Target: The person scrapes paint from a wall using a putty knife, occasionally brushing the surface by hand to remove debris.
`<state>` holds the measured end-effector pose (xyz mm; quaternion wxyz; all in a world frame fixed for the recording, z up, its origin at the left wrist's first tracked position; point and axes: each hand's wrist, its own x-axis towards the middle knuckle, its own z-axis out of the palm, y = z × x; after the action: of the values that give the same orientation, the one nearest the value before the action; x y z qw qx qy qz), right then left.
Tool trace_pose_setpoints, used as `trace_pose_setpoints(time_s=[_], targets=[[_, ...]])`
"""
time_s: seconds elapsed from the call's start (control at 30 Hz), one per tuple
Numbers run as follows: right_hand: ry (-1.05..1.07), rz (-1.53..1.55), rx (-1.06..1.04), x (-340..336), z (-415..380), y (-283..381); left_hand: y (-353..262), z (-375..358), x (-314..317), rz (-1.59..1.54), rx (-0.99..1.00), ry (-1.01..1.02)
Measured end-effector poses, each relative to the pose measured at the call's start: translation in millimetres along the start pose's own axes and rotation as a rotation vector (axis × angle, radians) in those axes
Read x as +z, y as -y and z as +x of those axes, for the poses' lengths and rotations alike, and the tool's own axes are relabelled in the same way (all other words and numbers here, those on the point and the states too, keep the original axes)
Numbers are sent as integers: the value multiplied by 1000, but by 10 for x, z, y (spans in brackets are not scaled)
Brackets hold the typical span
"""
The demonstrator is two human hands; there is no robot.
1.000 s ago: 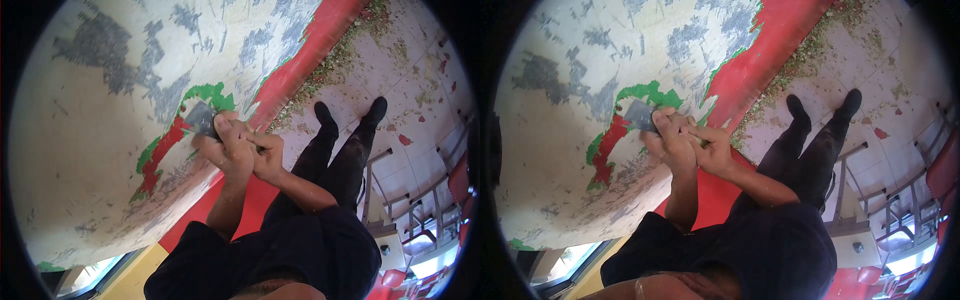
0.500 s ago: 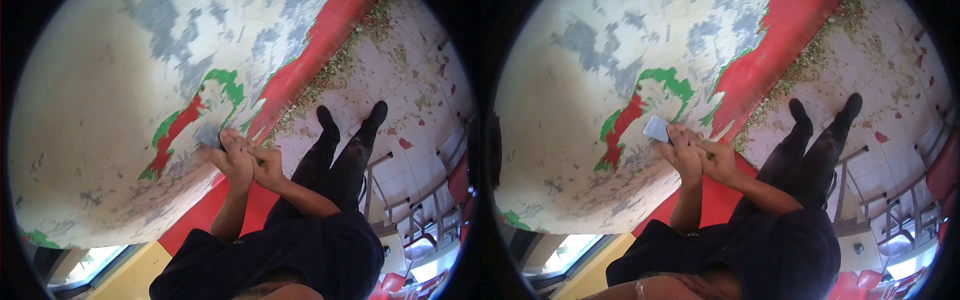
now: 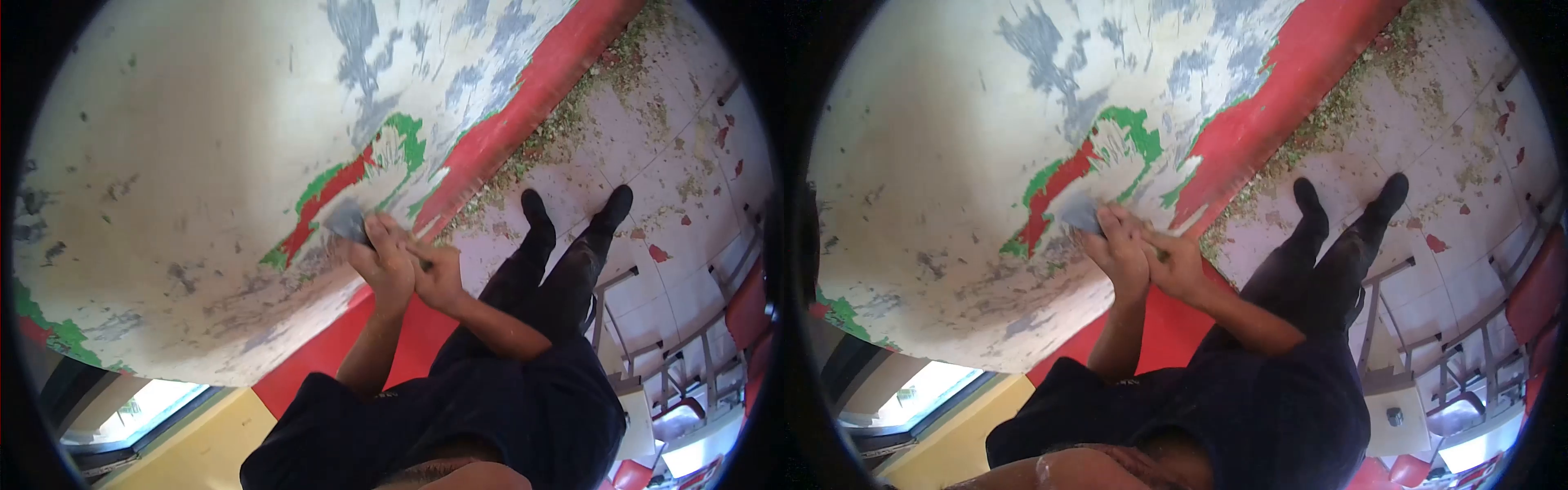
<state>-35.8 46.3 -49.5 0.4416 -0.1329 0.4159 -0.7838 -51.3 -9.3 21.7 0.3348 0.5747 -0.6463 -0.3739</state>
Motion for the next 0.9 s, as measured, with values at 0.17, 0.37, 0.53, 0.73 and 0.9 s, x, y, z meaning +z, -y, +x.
trace_pose_setpoints(time_s=[0.17,0.37,0.53,0.73,0.9], targets=[[72,-69,-71,63,339,322,-393,84,11,-92,42,-29],[127,96,232,-263,-93,246,99,-65,-567,401,303,270],[-316,131,255,-1187,63,595,-330,327,-755,1093,1319,21],[-518,48,-32,-1699,-27,1782,-386,571,-468,1411,1418,-400],[-531,-62,-124,-1800,-248,2761,-487,516,-569,1205,1411,-338]])
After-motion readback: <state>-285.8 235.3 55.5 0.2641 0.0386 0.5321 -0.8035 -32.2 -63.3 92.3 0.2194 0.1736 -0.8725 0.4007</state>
